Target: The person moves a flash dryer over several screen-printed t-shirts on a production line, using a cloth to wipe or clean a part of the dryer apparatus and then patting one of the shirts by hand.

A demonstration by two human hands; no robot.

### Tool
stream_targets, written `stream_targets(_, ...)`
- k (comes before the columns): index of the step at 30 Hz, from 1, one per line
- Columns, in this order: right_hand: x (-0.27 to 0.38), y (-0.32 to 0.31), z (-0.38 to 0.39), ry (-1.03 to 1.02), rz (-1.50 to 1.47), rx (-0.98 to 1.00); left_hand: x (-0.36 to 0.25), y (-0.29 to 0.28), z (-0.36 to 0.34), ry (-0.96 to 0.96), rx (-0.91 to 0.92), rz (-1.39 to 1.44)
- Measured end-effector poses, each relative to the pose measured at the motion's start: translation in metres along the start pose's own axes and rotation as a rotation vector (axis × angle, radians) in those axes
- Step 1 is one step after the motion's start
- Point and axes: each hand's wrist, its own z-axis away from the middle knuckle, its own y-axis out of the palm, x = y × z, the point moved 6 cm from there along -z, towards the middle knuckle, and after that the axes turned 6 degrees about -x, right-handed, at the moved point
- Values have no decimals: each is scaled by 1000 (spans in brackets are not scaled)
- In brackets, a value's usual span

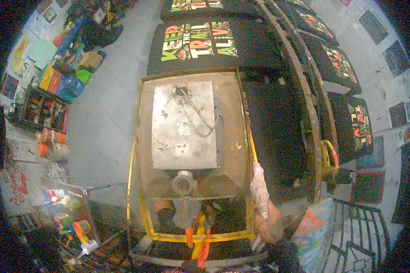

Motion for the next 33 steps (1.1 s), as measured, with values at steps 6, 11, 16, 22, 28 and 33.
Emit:
stream_targets(6,31,5,-2,-58,-64,-71,-54,-54,-40,151,-54,-35)
stream_targets(11,27,11,-10,-217,-75,-114,-154,-161,-94,454,-172,-54)
stream_targets(16,28,9,-11,-240,-88,-134,-232,-219,-119,753,-147,-42)
stream_targets(22,47,5,-6,-270,-127,-105,-303,-149,-36,899,25,-168)
stream_targets(28,43,9,-6,-131,-275,-47,-293,-114,-4,695,21,74)
stream_targets(33,12,12,-24,-213,-85,-69,-327,-79,78,870,-51,-216)
